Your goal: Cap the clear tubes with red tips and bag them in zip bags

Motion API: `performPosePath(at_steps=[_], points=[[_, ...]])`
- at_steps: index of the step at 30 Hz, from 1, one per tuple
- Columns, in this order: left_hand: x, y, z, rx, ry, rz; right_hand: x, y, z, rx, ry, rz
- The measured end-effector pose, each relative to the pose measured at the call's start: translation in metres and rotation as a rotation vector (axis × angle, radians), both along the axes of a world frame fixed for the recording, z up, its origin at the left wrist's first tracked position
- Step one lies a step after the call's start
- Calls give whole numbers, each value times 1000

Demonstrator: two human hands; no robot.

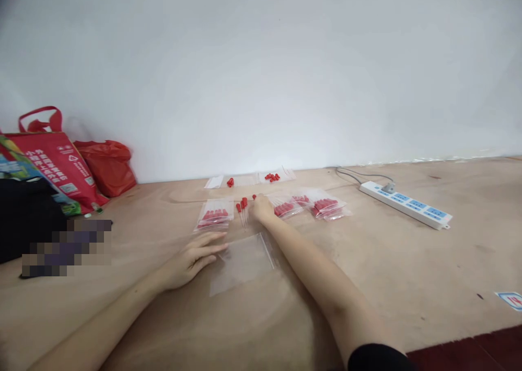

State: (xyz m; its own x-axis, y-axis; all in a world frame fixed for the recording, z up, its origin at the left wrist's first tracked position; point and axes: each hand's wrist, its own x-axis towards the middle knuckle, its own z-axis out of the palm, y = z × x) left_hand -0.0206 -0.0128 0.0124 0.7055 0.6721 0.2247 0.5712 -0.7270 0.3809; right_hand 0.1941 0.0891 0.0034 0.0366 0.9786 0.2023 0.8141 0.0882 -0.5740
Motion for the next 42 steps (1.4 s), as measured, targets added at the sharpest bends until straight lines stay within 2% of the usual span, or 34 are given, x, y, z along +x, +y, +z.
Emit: performPosePath(at_steps=[3, 5, 9, 13, 32, 42], points=[[4, -6, -1, 8, -18, 83, 22, -17, 4, 101, 68, 22], [9, -13, 0, -39, 21, 52, 40, -34, 2, 187, 266, 42], [24, -28, 0, -121, 112, -64, 69, -71, -11, 126, 706, 3], [33, -31, -1, -133, 176, -115, 74, -89, -23, 92, 946, -64], [33, -28, -2, -147, 204, -116, 69, -88, -29, 132, 924, -32], [33, -28, -3, -134, 193, -126, 65, -91, -27, 127, 1103, -8]])
